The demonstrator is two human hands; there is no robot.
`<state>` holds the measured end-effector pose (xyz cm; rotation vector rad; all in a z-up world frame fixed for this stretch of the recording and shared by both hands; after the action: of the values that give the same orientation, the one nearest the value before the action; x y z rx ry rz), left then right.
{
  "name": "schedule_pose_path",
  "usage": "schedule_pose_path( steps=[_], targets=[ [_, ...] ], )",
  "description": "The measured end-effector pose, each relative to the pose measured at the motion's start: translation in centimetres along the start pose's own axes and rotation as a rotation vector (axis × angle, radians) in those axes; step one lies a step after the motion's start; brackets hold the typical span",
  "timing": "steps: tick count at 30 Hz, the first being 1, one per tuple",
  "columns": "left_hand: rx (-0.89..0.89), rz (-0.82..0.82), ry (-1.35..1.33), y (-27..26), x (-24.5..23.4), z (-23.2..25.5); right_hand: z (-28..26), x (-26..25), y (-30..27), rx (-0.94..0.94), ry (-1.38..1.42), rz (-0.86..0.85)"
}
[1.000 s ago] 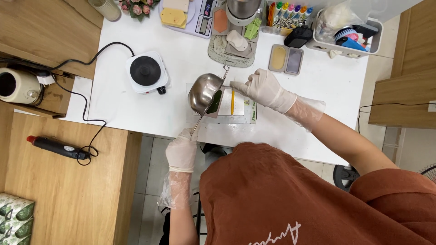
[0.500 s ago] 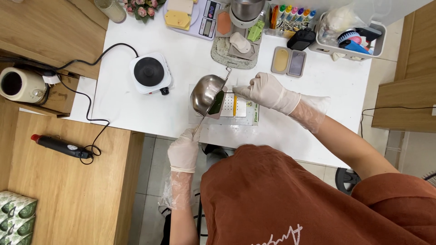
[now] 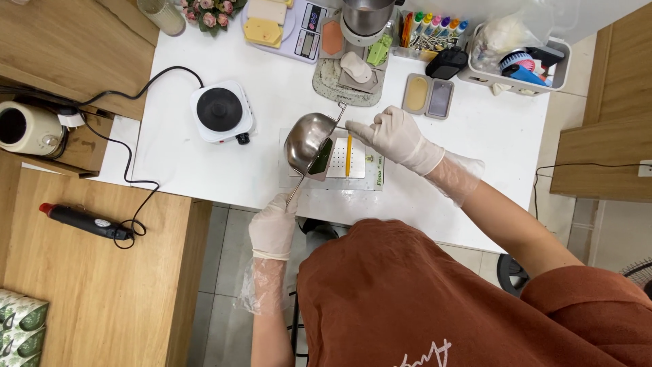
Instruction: The person stirs green melted wax in a metal melting pot on a small hot plate, then lifts the pot and pours the wax into a candle mold on the table. They add green wax chunks into the pot, press them down with a tool, and continue stirring the mixture.
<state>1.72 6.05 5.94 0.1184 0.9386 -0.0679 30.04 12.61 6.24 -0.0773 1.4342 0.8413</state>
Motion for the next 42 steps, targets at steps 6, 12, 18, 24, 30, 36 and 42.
schedule_pose_path(
  steps=[6,12,18,24,30,36,42],
  targets=[
    [0.039,-0.010,0.122,-0.1,0.9,-1.2,-0.7,3.2,-1.9,-0.104,0.091,-0.122],
    [0.018,0.025,0.089,-0.1,0.2,-0.8,-0.4,1.8,-0.4,-0.032,0.005,-0.110],
    [-0.028,-0.039,0.133,0.0,1.0,-2.0,-0.8,3.0,-1.7,-0.081,0.052,-0.133],
    [-0.074,-0.030,0.021,0.5,0.1,-0.5,-1.0,1.4,-1.2,-0.031,0.031,-0.083],
    [-0.143,-0.083,0.102,0.3,1.8,-2.5,-1.6,0.3,-2.8,-0.051,-0.034,-0.075],
    [-0.198,-0.055,-0.029,1.0,-0.1,-0.8,-2.1,1.7,-4.7,-0.059,-0.052,-0.099],
    [-0.206,-0.064,-0.010,1.1,0.4,-1.4,-3.1,0.4,-3.8,-0.058,-0.124,-0.039]
  ],
)
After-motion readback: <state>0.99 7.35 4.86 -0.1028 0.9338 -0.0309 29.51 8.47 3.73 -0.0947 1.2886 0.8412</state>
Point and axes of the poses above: each hand's wrist, its own y-axis towards the middle knuckle, its own x-axis out of the palm, z = x × y, the point moved 5 cm from there along y, towards the middle knuckle, and after that the axes turned 7 degrees about -y, right-handed, at the moved point
